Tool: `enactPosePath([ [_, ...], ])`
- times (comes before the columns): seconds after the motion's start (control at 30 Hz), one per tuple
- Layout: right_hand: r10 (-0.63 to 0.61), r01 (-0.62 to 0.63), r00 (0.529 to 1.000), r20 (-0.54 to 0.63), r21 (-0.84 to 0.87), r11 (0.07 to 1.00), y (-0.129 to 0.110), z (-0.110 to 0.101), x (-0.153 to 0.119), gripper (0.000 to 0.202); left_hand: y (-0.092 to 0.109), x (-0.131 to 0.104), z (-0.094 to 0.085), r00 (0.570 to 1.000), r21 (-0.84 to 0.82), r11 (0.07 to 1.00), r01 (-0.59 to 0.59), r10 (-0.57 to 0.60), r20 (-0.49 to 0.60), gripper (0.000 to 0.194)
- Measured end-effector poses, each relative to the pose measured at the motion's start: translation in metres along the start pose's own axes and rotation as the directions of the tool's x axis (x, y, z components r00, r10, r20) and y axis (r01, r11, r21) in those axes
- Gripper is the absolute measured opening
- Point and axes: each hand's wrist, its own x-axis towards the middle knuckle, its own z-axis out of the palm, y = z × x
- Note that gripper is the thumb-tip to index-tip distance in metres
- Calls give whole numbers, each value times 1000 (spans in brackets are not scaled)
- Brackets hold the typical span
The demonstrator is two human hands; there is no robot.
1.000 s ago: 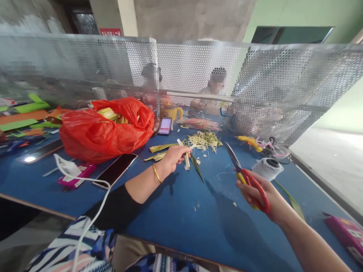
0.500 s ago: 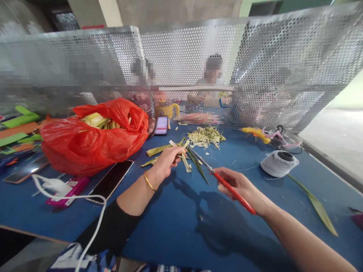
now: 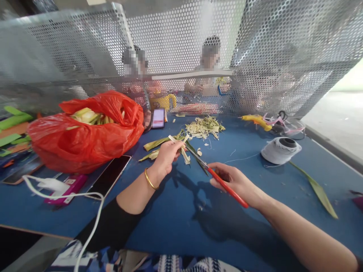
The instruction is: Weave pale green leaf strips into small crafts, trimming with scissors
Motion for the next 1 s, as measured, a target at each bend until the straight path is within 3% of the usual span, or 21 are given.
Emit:
enactPosePath([
  [0.3, 131, -167, 984, 119, 377, 911, 0, 2, -1, 62, -5, 0, 1, 999, -24, 1000, 13, -12, 32, 15],
  [0.6, 55, -56, 998, 15, 107, 993, -1, 5, 1, 56, -9, -3, 5, 999, 19, 1000, 9, -10, 40, 10],
  [1.0, 62, -57, 996, -66, 68, 996, -1, 10, 4, 59, -19, -2, 11, 998, -42, 999, -10, 13, 58, 10],
])
